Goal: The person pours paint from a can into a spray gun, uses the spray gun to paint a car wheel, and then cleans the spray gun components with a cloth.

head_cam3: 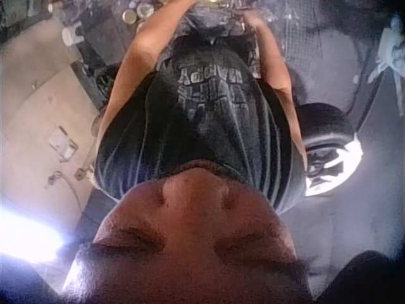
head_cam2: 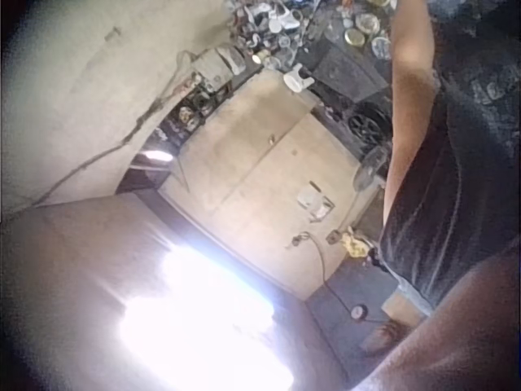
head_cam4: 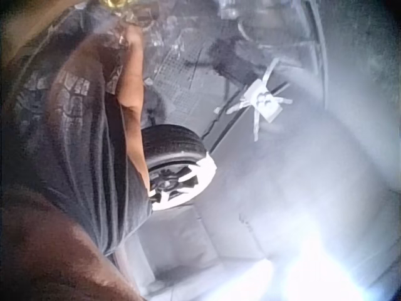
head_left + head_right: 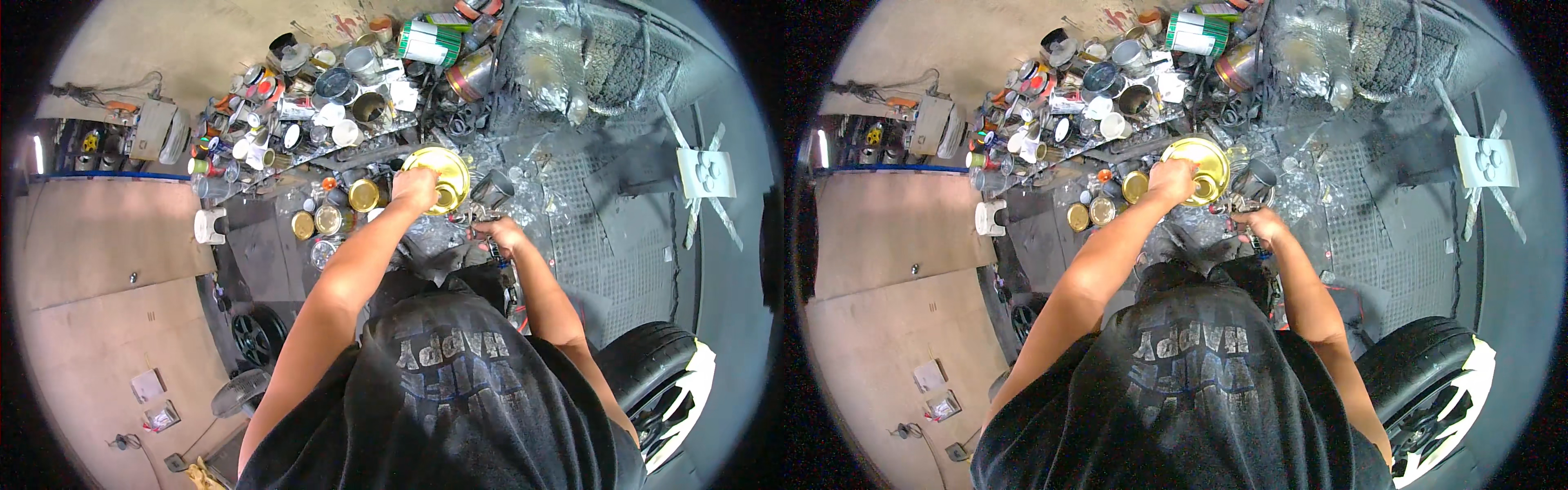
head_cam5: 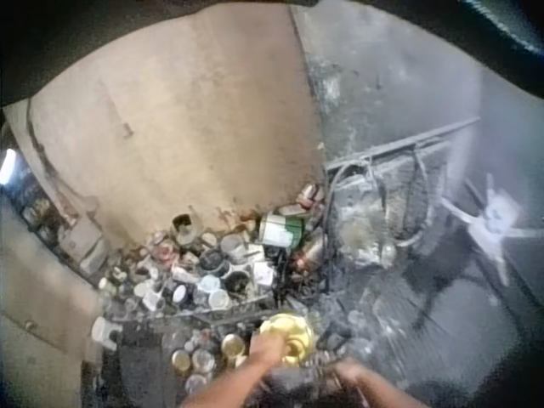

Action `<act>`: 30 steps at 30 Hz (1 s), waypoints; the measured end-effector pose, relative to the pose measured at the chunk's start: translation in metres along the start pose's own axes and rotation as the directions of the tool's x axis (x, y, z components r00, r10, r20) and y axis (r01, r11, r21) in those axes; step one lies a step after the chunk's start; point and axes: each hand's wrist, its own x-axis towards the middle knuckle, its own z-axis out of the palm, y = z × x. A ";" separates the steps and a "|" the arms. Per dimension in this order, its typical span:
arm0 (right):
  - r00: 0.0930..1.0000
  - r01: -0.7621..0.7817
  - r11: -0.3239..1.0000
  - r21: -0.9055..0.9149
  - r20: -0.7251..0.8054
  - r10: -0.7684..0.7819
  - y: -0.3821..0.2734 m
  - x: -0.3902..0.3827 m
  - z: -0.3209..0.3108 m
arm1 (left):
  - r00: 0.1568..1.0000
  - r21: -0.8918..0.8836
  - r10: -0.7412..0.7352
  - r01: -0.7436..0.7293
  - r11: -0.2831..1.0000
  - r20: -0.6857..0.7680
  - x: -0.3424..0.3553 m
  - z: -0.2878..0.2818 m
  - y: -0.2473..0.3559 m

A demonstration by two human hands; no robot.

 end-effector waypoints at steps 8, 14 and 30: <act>1.000 0.000 0.998 -0.060 -0.028 -0.002 -0.003 0.028 0.041 | 1.000 -0.023 -0.001 0.001 1.000 0.003 0.001 0.014 -0.051; 0.999 -0.048 0.999 -0.024 -0.001 0.048 0.002 0.064 0.092 | 0.990 -0.200 -0.141 0.142 0.969 0.022 -0.002 0.041 -0.123; 0.744 -0.238 0.300 -0.924 -0.372 -0.555 0.012 0.059 0.157 | 0.753 -0.431 -0.391 0.636 0.640 0.530 -0.041 0.310 -0.476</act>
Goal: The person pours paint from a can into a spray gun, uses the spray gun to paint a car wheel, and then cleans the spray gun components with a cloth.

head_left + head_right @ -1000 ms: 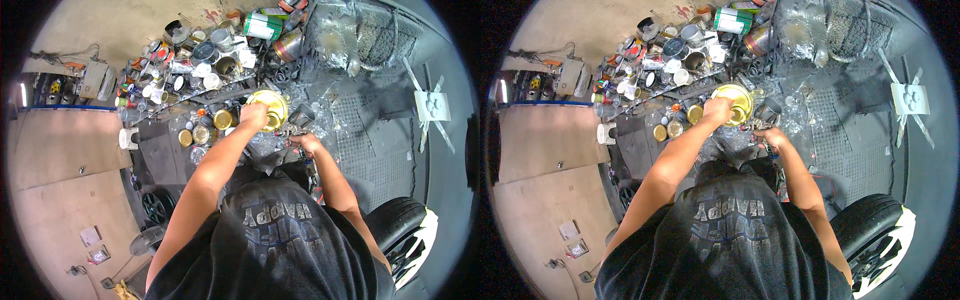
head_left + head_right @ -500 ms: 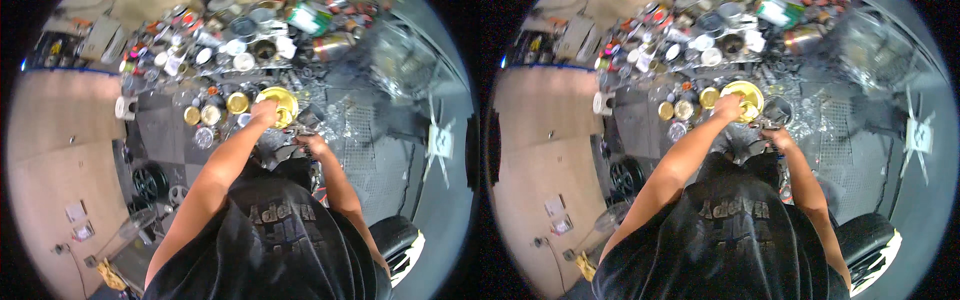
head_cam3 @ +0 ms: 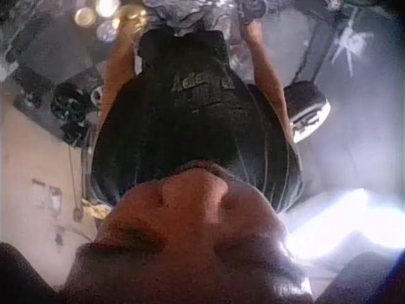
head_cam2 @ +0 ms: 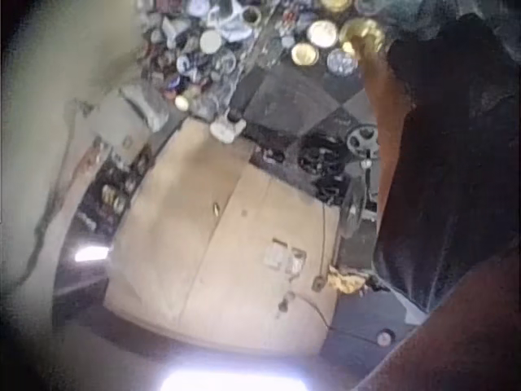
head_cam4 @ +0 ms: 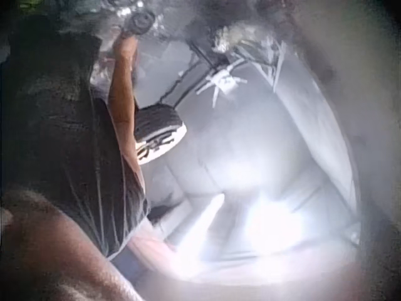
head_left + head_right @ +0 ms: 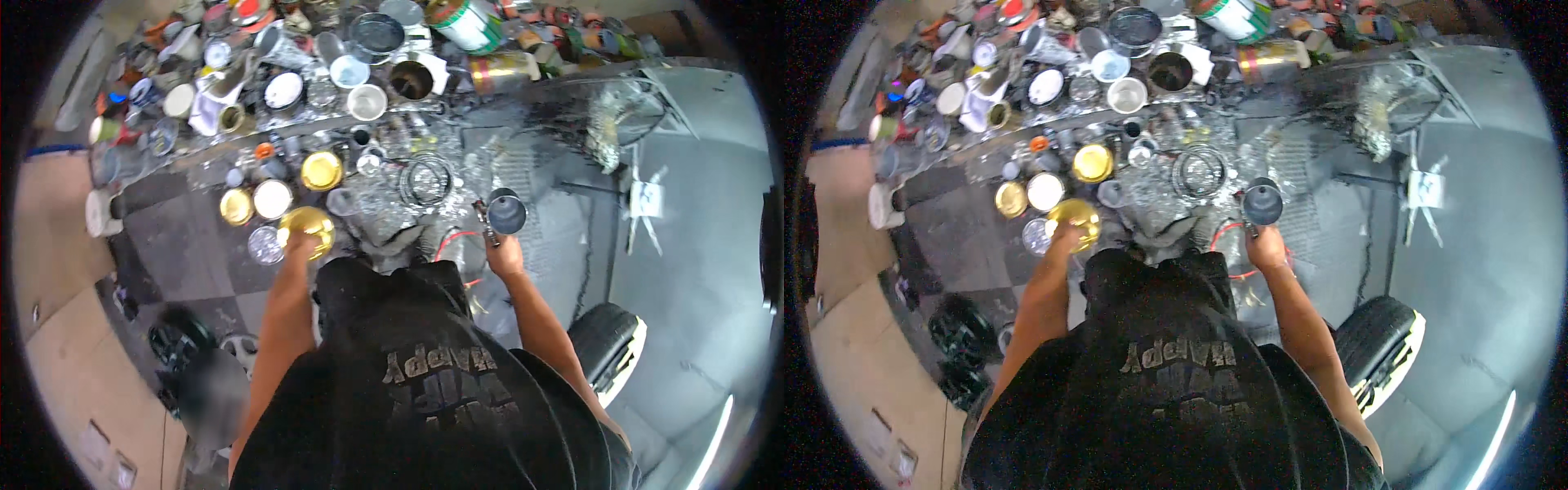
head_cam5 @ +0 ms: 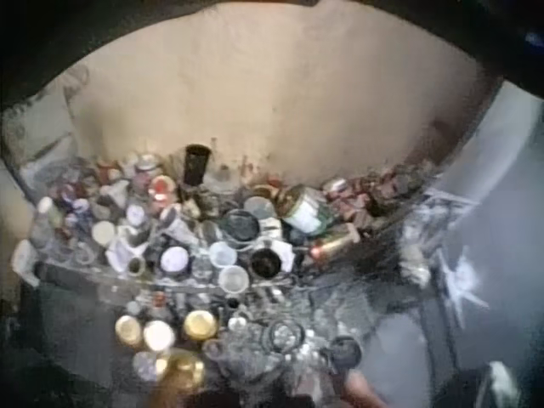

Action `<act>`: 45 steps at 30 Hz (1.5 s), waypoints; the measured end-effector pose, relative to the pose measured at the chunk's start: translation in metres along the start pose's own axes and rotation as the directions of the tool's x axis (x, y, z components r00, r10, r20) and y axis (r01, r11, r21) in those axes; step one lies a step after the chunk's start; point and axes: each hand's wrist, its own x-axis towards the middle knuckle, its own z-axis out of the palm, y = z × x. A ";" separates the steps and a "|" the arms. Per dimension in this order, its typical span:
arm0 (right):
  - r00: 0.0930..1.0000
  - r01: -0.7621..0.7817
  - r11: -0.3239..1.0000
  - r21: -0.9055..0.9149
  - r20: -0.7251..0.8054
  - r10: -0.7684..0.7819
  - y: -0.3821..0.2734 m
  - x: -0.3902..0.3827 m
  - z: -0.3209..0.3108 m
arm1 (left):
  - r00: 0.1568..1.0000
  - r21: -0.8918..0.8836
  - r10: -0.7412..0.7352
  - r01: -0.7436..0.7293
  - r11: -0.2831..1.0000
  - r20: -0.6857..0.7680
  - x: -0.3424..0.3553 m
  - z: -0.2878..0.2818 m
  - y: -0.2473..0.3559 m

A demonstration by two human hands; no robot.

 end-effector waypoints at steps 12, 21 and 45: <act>0.945 0.325 0.944 -0.065 0.058 -0.321 -0.074 -0.011 -0.048 | 0.977 0.109 -0.177 0.190 0.976 -0.117 0.036 -0.076 -0.141; 0.940 0.340 0.939 0.061 0.006 -0.341 -0.110 -0.006 -0.061 | 0.983 -0.016 -0.065 0.063 0.998 -0.174 0.028 -0.085 -0.147; 0.999 -0.041 0.879 0.475 0.048 0.021 0.138 0.085 -0.039 | 0.924 -0.070 0.347 -0.361 0.930 -0.159 -0.152 0.056 0.146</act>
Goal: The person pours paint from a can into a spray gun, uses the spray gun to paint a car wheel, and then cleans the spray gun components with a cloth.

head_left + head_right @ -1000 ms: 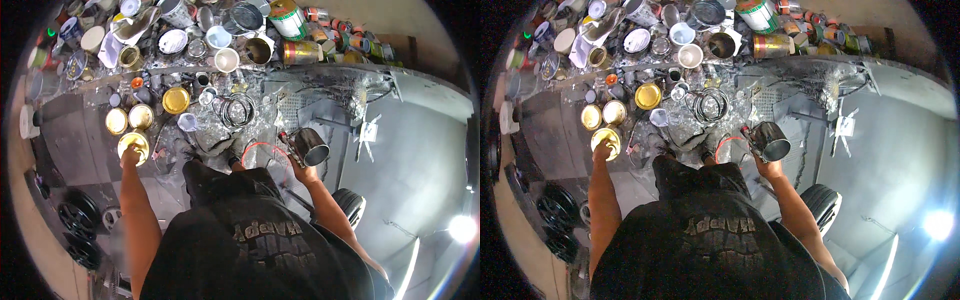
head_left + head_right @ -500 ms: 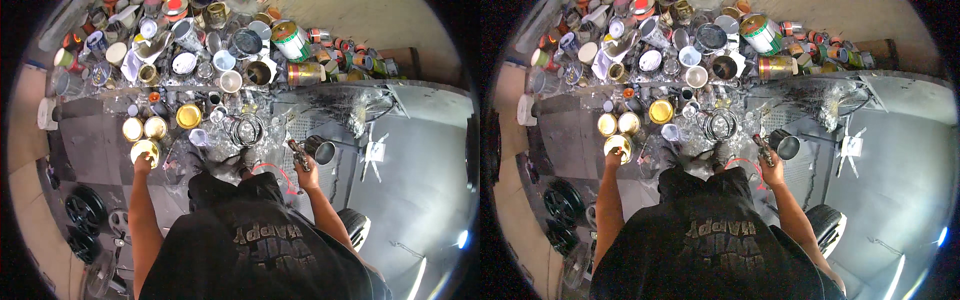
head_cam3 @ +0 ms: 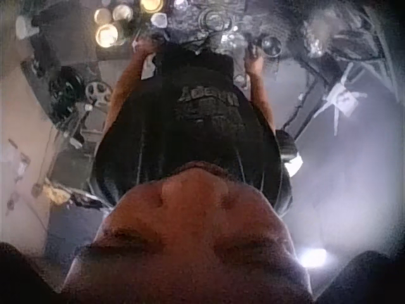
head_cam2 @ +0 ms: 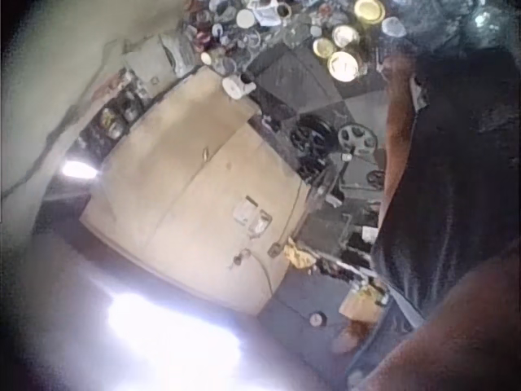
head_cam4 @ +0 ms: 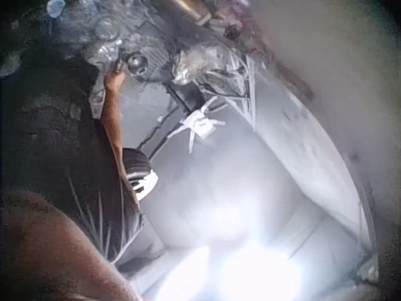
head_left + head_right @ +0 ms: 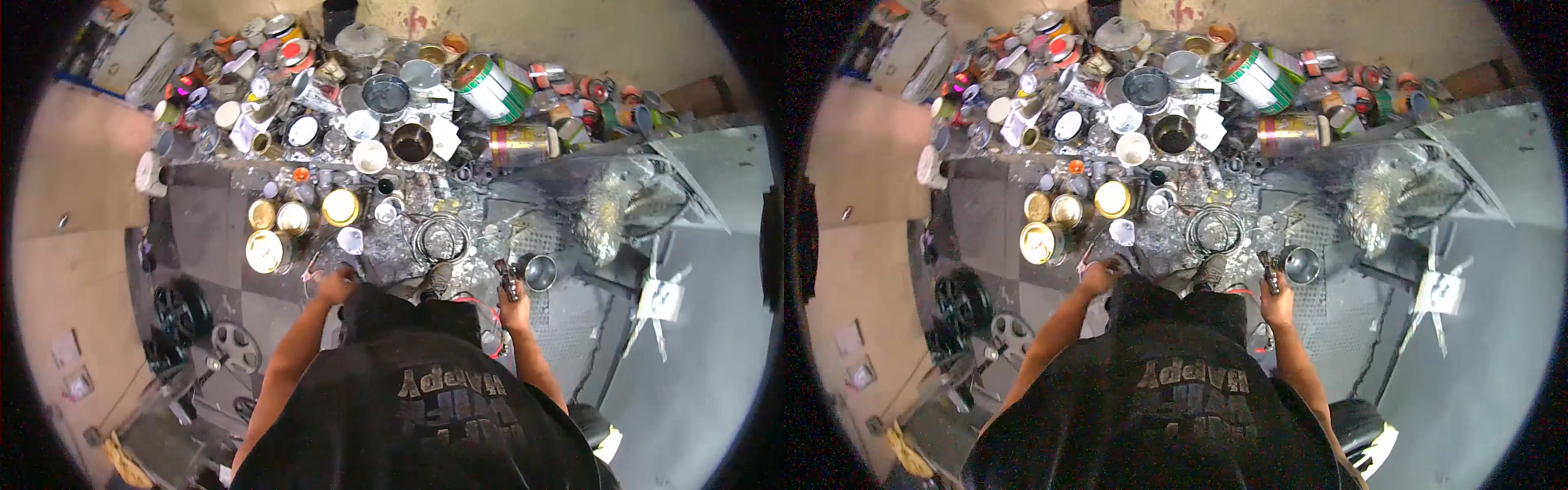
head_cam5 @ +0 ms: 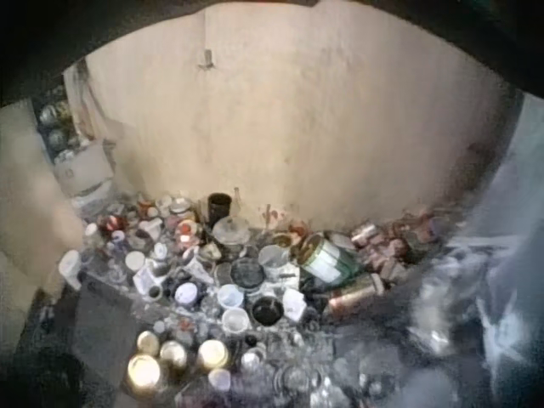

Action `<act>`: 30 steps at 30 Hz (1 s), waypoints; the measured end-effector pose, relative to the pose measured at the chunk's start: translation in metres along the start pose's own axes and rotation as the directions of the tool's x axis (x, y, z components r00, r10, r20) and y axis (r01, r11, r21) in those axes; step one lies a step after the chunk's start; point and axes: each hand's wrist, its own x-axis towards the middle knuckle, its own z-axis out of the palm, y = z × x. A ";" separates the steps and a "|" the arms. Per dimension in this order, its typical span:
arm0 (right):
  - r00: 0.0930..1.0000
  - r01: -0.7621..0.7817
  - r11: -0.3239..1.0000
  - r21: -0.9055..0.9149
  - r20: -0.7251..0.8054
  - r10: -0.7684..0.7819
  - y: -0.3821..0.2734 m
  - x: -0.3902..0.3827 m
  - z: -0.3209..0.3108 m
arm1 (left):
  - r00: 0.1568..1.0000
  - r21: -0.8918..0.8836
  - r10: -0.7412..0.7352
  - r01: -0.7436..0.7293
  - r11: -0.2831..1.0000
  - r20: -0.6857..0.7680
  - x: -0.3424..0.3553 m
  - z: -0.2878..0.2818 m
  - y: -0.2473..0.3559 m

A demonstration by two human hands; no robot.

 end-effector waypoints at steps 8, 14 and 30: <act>0.979 0.017 1.000 -0.009 0.205 -0.015 0.046 0.033 -0.028 | 0.991 0.038 -0.111 0.108 0.993 0.077 -0.106 0.085 0.059; 0.933 -0.237 0.934 -0.267 0.207 0.295 0.197 0.078 0.000 | 0.960 -0.110 -0.273 0.266 0.958 -0.057 -0.152 0.079 0.040; 0.641 0.466 0.860 -0.208 0.750 -0.166 -0.044 -0.084 0.130 | 0.671 -0.641 -0.640 0.311 0.702 -0.375 -0.376 0.286 -0.174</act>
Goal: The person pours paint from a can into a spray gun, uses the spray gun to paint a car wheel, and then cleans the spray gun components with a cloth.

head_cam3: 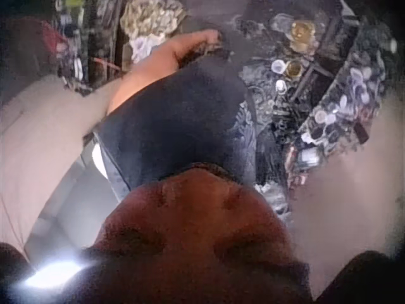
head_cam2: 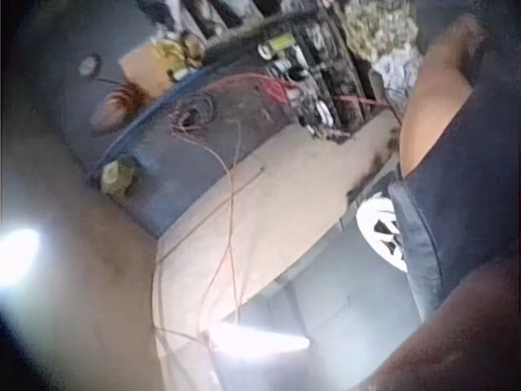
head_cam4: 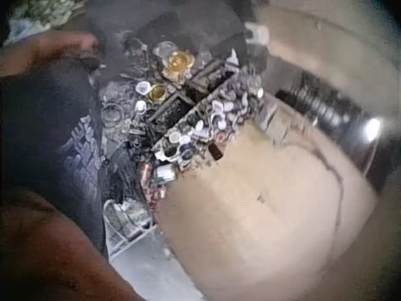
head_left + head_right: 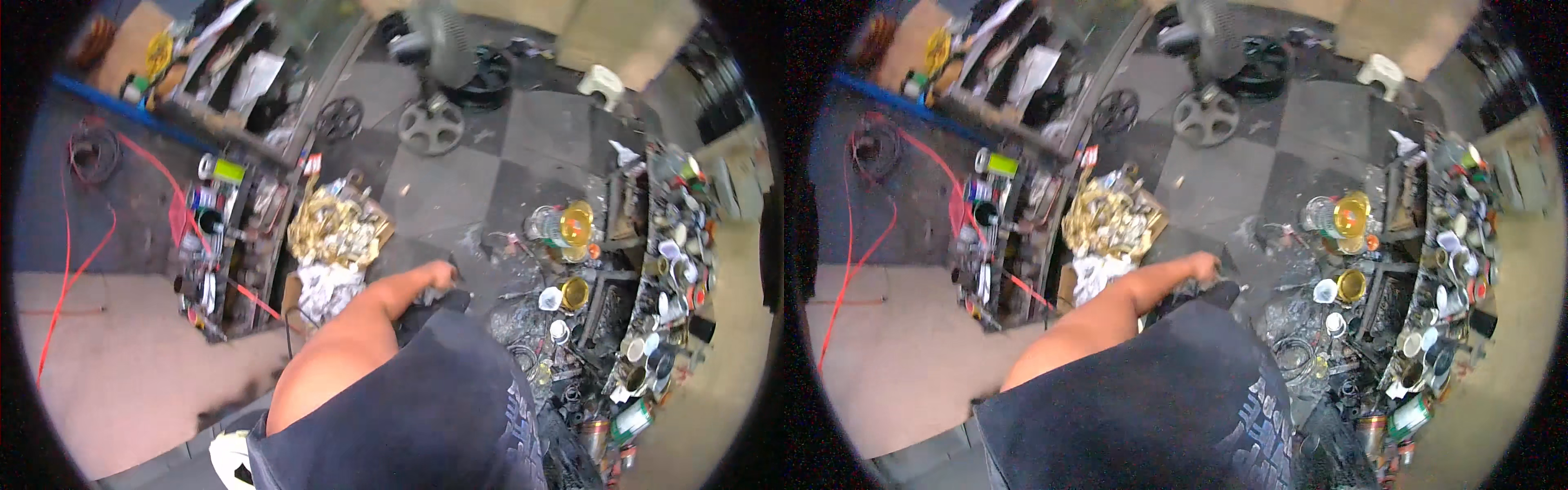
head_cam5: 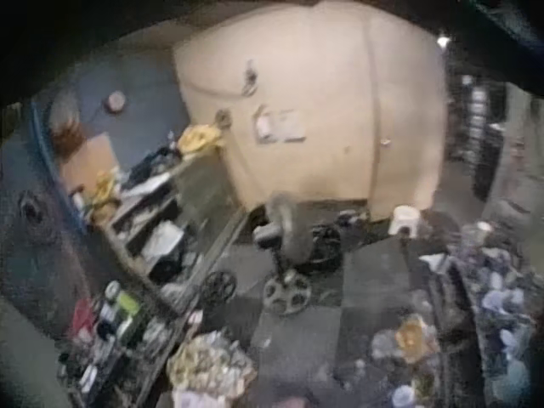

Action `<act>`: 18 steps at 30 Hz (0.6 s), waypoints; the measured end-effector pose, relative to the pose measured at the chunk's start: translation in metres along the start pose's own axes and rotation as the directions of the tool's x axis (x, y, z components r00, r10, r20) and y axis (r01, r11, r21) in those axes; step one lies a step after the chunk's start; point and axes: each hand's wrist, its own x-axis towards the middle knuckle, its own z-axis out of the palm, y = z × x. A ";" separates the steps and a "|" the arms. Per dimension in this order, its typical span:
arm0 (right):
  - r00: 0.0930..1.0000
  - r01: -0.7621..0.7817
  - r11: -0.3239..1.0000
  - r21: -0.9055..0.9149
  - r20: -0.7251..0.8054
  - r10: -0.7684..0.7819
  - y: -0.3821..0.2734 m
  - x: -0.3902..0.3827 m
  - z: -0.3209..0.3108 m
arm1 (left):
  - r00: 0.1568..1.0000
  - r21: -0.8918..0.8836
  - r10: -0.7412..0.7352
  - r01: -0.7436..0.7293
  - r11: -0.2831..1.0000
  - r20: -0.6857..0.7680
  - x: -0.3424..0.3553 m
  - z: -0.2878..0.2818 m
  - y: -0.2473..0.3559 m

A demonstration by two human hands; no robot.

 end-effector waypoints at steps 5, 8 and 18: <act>0.986 0.085 0.978 -0.193 0.156 -0.055 -0.070 -0.013 0.041 | 0.861 -0.089 -0.501 0.494 0.865 -0.086 -0.095 -0.005 -0.186; 0.955 0.232 0.920 -0.314 0.252 -0.155 -0.103 0.003 0.056 | 0.770 -0.275 -0.631 0.589 0.760 -0.094 -0.171 -0.025 -0.212; 0.784 0.472 0.831 -0.295 0.571 -0.244 -0.161 0.092 0.173 | 0.852 -0.017 -0.522 0.522 0.853 -0.034 -0.242 0.082 -0.198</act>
